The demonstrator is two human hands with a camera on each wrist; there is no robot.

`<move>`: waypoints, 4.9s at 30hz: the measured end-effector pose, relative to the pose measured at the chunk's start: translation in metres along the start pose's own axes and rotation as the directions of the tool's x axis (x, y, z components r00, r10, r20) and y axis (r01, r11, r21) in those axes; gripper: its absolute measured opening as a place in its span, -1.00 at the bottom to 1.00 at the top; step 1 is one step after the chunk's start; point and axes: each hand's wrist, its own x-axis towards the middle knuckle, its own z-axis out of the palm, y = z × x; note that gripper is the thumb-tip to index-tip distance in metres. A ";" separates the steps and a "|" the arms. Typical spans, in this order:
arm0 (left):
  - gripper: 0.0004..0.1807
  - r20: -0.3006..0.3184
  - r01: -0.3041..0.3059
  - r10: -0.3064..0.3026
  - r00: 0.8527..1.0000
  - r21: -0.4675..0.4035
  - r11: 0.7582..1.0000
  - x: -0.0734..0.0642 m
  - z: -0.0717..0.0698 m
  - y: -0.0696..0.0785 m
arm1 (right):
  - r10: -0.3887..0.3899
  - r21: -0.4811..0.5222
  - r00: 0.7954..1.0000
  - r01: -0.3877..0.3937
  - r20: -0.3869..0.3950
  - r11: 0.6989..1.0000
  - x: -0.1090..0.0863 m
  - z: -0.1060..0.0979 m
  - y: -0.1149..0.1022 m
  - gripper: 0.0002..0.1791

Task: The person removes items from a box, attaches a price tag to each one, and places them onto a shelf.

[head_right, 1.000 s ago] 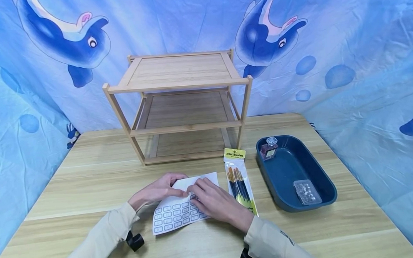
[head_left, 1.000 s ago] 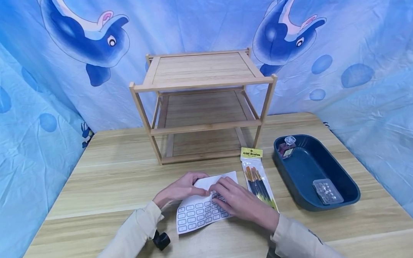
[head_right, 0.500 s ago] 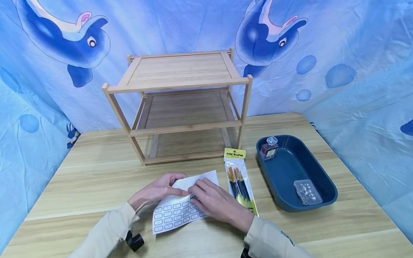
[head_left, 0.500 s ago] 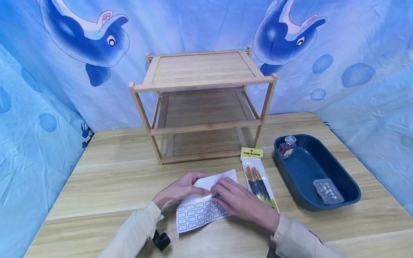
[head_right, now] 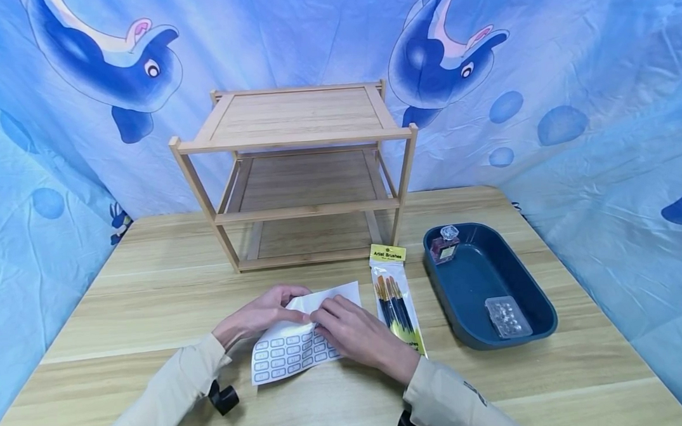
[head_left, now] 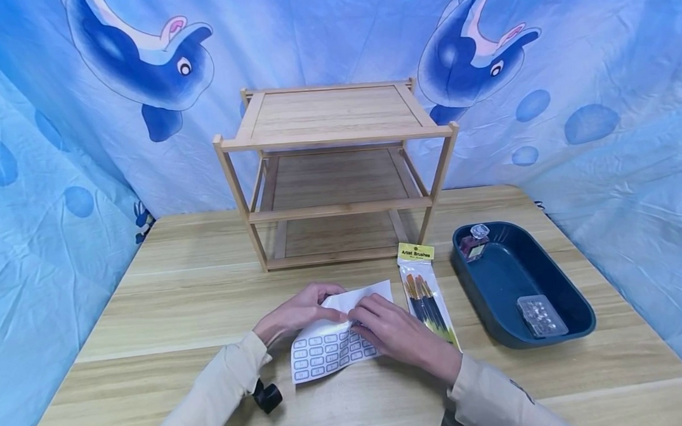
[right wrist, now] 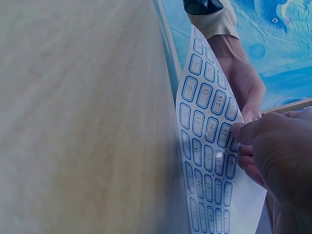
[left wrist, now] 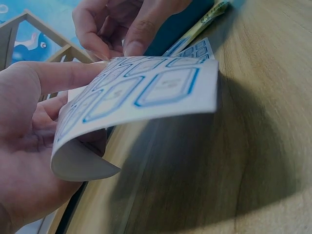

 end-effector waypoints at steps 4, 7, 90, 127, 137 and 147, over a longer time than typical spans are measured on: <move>-0.56 0.001 -0.011 0.011 1.000 0.020 1.000 0.000 0.000 0.000 | -0.005 -0.009 1.000 0.005 -0.002 1.000 0.000 0.001 0.001 -0.77; -0.56 0.002 0.000 0.000 1.000 0.010 1.000 0.000 0.000 0.000 | -0.005 -0.010 1.000 0.005 -0.004 1.000 -0.001 0.001 0.001 -0.78; -0.25 -0.090 0.027 0.043 0.995 0.657 0.753 0.002 0.016 0.000 | 0.418 0.320 0.860 -0.500 0.292 0.805 0.000 0.009 0.000 -0.81; -0.29 -0.130 0.040 0.075 0.989 0.712 0.701 0.001 0.020 -0.006 | 0.538 0.391 0.789 -0.615 0.297 0.685 -0.002 0.000 0.004 -0.84; -0.39 -0.127 0.000 0.134 0.983 0.727 0.686 0.001 0.021 -0.003 | 0.543 0.402 0.789 -0.614 0.287 0.680 -0.004 -0.008 0.011 -0.83; -0.92 -0.101 -0.190 0.307 0.946 0.593 0.783 0.005 0.025 0.004 | 0.540 0.406 0.787 -0.616 0.297 0.675 -0.004 -0.012 0.013 -0.86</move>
